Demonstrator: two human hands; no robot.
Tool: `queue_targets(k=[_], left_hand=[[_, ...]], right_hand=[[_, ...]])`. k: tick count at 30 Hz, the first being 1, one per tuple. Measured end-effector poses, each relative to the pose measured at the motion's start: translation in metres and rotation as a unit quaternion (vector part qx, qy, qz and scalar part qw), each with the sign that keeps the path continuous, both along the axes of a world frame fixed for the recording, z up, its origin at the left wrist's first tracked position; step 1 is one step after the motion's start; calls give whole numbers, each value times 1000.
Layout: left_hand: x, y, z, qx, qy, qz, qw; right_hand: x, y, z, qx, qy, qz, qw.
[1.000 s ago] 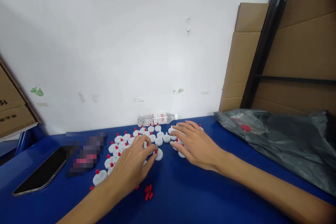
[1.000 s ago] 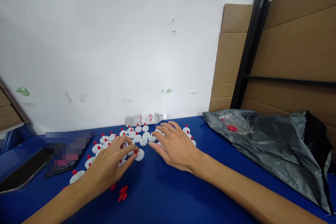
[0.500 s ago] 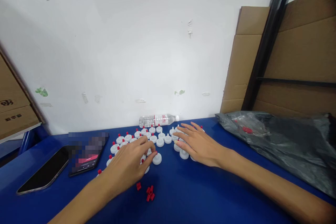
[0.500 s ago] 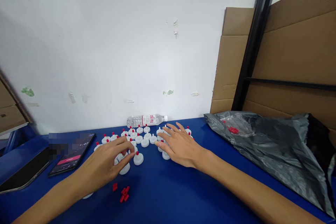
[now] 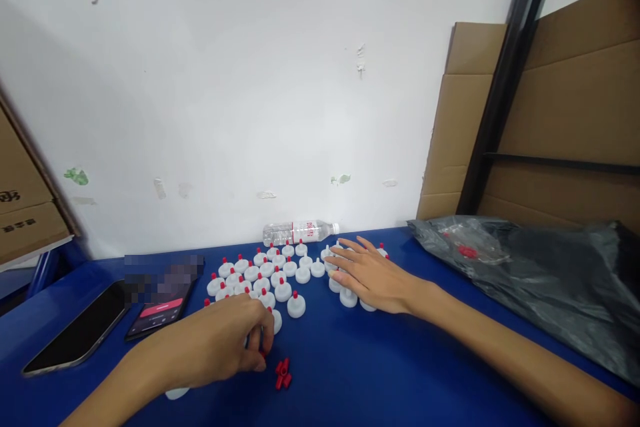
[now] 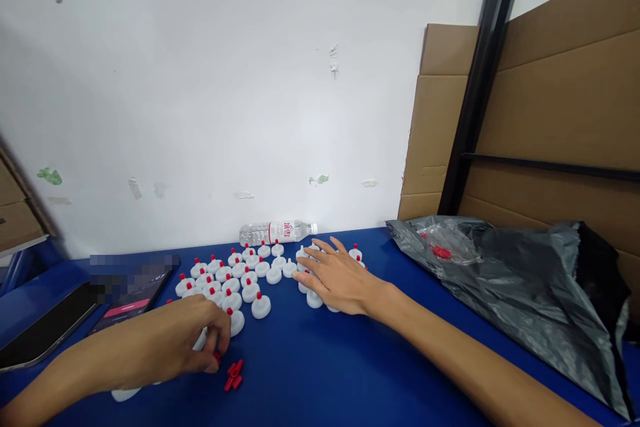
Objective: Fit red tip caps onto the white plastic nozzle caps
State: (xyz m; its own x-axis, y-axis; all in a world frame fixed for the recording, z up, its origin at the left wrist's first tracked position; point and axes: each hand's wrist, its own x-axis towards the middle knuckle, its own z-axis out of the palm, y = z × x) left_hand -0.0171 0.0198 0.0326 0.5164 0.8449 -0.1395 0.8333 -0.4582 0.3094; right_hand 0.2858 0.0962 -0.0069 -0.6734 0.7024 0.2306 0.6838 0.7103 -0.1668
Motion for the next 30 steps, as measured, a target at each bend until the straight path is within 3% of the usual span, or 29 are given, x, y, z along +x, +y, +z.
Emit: queue_targets(k=[9,16,25,30], left_hand=[[7,0,5,-45,38,17,998],[9,0,3,-80,39,35,995],[11,-6,4,-43,56,17,997],[18,-4,5,9,-32,27,999]], right_hand=[[1,3,0,-5,5,10,1000],[0,-7,22,98,74,59,991],[-12,-22,14,202,56,105,972],[-16,-30,10,230,52,129,963]])
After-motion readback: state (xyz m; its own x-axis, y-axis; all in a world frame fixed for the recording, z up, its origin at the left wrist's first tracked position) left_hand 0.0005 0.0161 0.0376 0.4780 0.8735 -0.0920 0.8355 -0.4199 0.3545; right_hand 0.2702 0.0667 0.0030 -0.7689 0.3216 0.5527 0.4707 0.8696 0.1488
